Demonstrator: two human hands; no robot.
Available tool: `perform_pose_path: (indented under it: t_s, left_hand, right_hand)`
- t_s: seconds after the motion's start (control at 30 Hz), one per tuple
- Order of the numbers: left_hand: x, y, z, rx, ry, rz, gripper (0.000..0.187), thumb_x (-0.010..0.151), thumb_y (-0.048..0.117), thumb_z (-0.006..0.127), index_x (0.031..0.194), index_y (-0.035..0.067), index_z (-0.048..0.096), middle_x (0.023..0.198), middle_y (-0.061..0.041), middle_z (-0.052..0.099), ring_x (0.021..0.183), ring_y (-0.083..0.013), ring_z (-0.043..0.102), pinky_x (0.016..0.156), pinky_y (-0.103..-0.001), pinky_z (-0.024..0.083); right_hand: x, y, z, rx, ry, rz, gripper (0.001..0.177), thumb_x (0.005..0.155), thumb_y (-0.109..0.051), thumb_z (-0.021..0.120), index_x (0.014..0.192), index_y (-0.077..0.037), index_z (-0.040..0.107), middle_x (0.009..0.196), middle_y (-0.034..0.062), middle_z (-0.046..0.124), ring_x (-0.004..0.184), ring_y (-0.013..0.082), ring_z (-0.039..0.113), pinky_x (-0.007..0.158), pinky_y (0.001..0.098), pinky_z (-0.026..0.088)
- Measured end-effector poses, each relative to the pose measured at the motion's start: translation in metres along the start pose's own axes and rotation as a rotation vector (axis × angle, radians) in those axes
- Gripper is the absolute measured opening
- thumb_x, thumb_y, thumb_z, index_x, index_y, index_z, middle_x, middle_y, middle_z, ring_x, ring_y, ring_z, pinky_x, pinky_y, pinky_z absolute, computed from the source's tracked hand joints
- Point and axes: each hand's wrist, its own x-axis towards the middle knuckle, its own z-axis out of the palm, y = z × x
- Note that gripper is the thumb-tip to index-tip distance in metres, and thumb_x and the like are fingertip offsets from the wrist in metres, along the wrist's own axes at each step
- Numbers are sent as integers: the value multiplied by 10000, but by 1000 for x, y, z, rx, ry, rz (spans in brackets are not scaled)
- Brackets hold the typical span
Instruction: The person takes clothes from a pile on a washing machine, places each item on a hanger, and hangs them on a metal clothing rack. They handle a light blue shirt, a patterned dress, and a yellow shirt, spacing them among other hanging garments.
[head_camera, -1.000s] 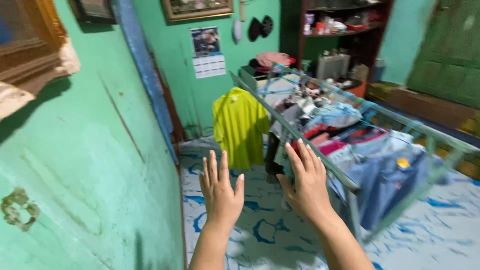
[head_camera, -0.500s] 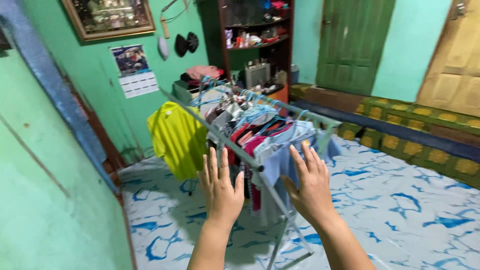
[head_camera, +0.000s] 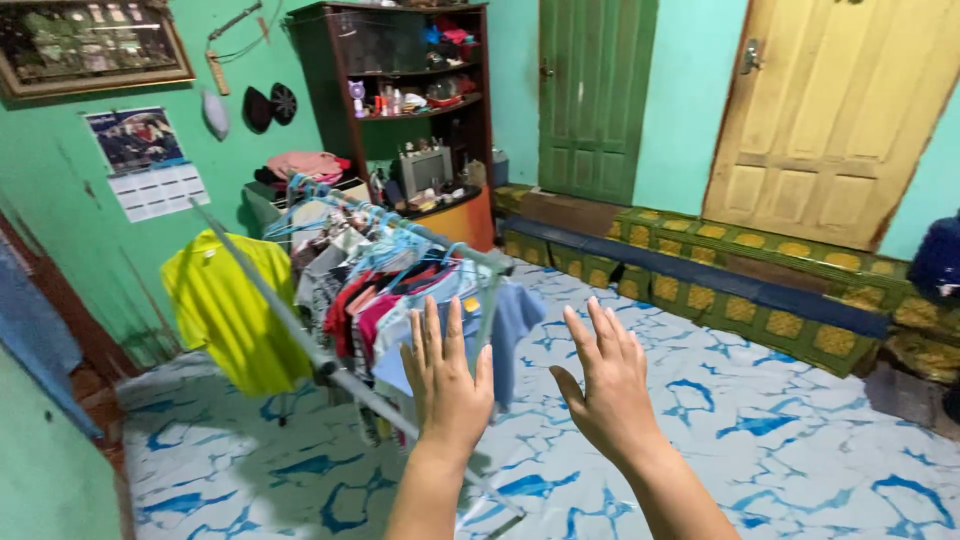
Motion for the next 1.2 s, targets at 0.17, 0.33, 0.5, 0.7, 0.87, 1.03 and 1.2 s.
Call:
perform_pose_path:
  t_s: [0.17, 0.33, 0.5, 0.7, 0.87, 1.03, 1.2]
  left_hand:
    - [-12, 49, 39, -27, -30, -19, 827, 919, 346, 646, 1614, 128, 255, 1698, -193, 150, 1555, -428, 122, 1170, -680, 147]
    - [-5, 74, 71, -49, -37, -13, 837, 884, 315, 685, 1598, 117, 295, 1684, -213, 180, 1557, -414, 132, 1187, -656, 144]
    - [18, 79, 101, -30, -4, -23, 818, 902, 347, 671, 1597, 125, 303, 1680, -194, 216, 1551, -416, 161, 1184, -653, 155]
    - [56, 86, 149, -112, 62, -5, 802, 896, 302, 689, 1586, 115, 325, 1676, -208, 218, 1535, -439, 217, 1176, -660, 202]
    - [95, 77, 190, -108, 85, 9, 784, 906, 301, 673, 1582, 101, 330, 1673, -220, 219, 1543, -445, 193, 1170, -680, 197]
    - [120, 69, 224, -70, 48, 13, 793, 908, 313, 669, 1589, 110, 318, 1678, -217, 204, 1550, -434, 172, 1185, -663, 171]
    - [132, 59, 257, -46, 6, 25, 770, 924, 312, 657, 1583, 92, 327, 1669, -234, 212, 1550, -438, 139, 1187, -668, 106]
  right_hand:
    - [-9, 54, -11, -7, -5, -18, 798, 841, -300, 737, 1545, -137, 397, 1623, 210, 339, 1472, 399, 349, 1145, 556, 280]
    - [-8, 90, -11, -14, -15, 6, 788, 838, -295, 736, 1541, -149, 409, 1606, 206, 364, 1467, 399, 355, 1145, 548, 291]
    - [5, 117, 6, -8, -38, 7, 789, 840, -307, 737, 1541, -156, 407, 1610, 210, 355, 1473, 392, 350, 1145, 551, 279]
    - [31, 154, 43, 10, -98, 2, 806, 828, -297, 750, 1539, -139, 404, 1617, 196, 348, 1483, 380, 332, 1165, 553, 248]
    - [63, 182, 78, -28, -73, -19, 789, 844, -325, 730, 1541, -146, 406, 1618, 192, 350, 1494, 379, 329, 1153, 559, 269]
    - [85, 204, 106, 6, -28, -40, 798, 820, -289, 745, 1529, -129, 416, 1607, 200, 363, 1472, 385, 361, 1145, 546, 277]
    - [98, 230, 145, 46, -91, -20, 765, 871, -335, 709, 1544, -150, 393, 1621, 206, 332, 1495, 384, 314, 1151, 561, 253]
